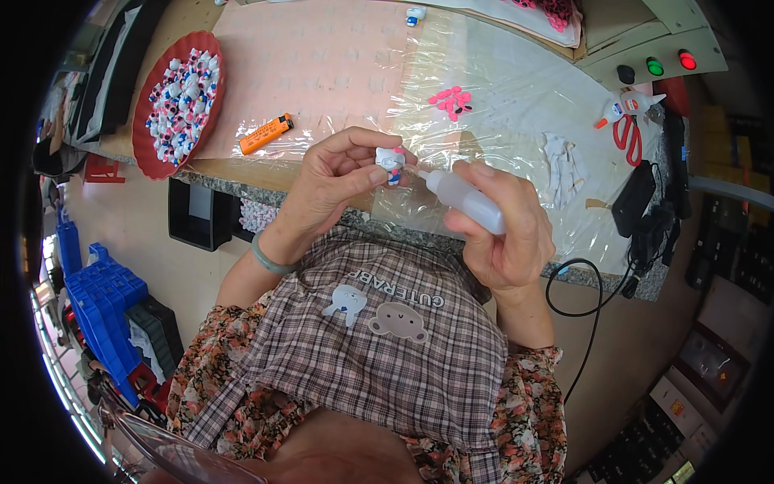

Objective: Applying glue to small cat figurines and attaching small pink bows.

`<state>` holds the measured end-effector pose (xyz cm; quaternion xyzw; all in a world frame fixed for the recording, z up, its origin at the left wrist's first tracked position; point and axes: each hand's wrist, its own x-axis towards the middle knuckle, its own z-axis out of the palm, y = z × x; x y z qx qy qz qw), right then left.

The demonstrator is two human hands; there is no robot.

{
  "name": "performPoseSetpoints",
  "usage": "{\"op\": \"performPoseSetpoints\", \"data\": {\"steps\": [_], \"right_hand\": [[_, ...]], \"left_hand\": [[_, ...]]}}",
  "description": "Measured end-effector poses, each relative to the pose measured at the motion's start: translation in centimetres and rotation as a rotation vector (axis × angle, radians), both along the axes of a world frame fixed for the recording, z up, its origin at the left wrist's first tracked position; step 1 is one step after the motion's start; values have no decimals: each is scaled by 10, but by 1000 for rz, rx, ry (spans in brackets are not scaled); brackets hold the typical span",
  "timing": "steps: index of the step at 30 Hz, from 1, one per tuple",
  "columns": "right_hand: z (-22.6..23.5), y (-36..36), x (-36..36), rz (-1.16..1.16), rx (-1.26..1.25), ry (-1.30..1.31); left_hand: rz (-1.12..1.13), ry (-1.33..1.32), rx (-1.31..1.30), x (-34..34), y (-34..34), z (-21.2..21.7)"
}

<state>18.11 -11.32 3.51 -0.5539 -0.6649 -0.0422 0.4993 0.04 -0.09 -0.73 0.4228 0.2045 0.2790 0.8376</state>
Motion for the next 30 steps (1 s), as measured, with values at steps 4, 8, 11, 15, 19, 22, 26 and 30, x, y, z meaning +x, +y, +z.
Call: {"op": "performPoseSetpoints", "data": {"steps": [4, 8, 11, 15, 19, 22, 26, 30], "right_hand": [[0, 1, -1, -2, -4, -5], [-1, 1, -1, 2, -5, -13], [-1, 2, -1, 3, -6, -11], [-2, 2, -2, 23, -18, -2], [-4, 4, -3, 27, -22, 5], [-6, 3, 1, 28, -16, 19], [-5, 0, 4, 11, -27, 33], [-5, 0, 3, 13, -48, 17]], "left_hand": [[5, 3, 12, -1, 0, -3], [1, 2, 15, -1, 1, -3], [5, 1, 16, -1, 1, -3], [13, 4, 8, -1, 1, -3], [-8, 32, 31, -1, 2, -1], [-18, 27, 28, -2, 2, -3], [-35, -33, -8, -1, 1, -4], [-50, -54, -32, -1, 1, -5]]}}
